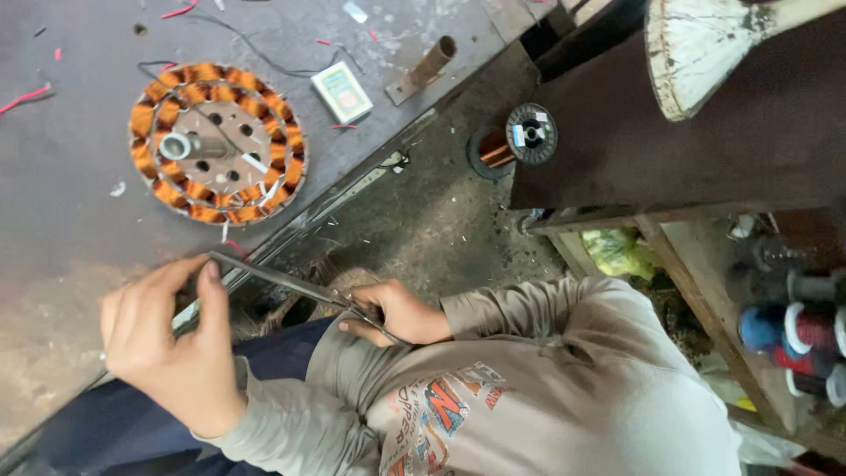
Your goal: The person strips red and black wires, twists them together, and connects them to a circular copper-wound stator component on a workbench. They use shears to cut wire ends and repeatedly attach wires to the stator terminals.
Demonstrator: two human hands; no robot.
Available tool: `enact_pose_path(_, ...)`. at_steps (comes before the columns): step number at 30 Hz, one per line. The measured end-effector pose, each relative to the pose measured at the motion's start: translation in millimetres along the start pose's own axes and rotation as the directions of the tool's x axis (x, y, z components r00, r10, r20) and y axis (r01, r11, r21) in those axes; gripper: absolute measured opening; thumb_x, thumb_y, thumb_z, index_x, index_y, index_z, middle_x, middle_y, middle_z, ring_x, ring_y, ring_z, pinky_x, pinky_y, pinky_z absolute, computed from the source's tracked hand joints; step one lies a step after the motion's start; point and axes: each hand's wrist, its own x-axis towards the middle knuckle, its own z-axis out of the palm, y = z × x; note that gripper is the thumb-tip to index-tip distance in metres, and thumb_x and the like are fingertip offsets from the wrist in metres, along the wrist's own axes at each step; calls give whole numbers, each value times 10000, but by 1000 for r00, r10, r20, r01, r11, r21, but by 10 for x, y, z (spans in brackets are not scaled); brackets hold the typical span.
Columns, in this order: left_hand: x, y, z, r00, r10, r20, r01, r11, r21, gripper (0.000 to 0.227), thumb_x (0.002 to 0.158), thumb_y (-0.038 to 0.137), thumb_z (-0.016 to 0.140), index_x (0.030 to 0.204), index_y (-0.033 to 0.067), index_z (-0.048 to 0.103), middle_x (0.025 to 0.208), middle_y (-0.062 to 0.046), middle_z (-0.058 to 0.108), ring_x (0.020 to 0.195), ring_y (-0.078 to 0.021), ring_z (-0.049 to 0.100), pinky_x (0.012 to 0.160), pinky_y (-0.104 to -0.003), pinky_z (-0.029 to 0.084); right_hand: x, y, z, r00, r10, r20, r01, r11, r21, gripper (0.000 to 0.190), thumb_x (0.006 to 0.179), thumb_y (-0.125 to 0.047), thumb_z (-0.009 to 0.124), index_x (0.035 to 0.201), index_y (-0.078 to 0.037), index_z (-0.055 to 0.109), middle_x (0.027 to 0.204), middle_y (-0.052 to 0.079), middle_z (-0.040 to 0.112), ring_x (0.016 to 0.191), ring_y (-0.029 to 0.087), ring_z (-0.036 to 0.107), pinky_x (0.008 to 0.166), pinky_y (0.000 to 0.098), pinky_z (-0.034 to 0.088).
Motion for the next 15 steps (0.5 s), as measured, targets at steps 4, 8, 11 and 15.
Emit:
enact_pose_path(4,-16,-39,51,995,-98,23,98,995,-28,187,957,-38,777,1136,9,753,1042,-99,730,922,-251,626,831,-332,491,-3,-7,-13,999,-43,-10,43,999,-13,374,929,-242,800,786,-41,519,646,92,357,603,158,349,545,357,342)
enact_pose_path(8,-13,-63,63,1000,12,19,-13,1000,20,163,996,-34,787,1148,16,753,1098,-100,737,976,-245,642,887,-323,494,-37,-28,-56,980,-191,-57,187,980,-65,412,925,-280,817,775,-53,509,674,104,416,600,202,422,571,369,369)
enact_pose_path(11,-10,-62,62,999,47,13,-47,999,17,158,992,-22,797,1136,19,749,1092,-98,730,986,-242,650,912,-324,498,-55,-69,-106,956,-265,-123,257,963,-81,422,932,-296,815,803,-50,498,726,108,435,652,214,454,603,364,387)
enact_pose_path(15,11,-11,116,999,48,-8,-48,999,4,126,997,-15,805,1105,25,753,1073,-87,733,973,-237,666,902,-320,501,-25,-272,-155,956,-146,-254,131,988,-75,409,902,-257,843,777,-54,511,717,72,453,646,161,455,592,329,373)
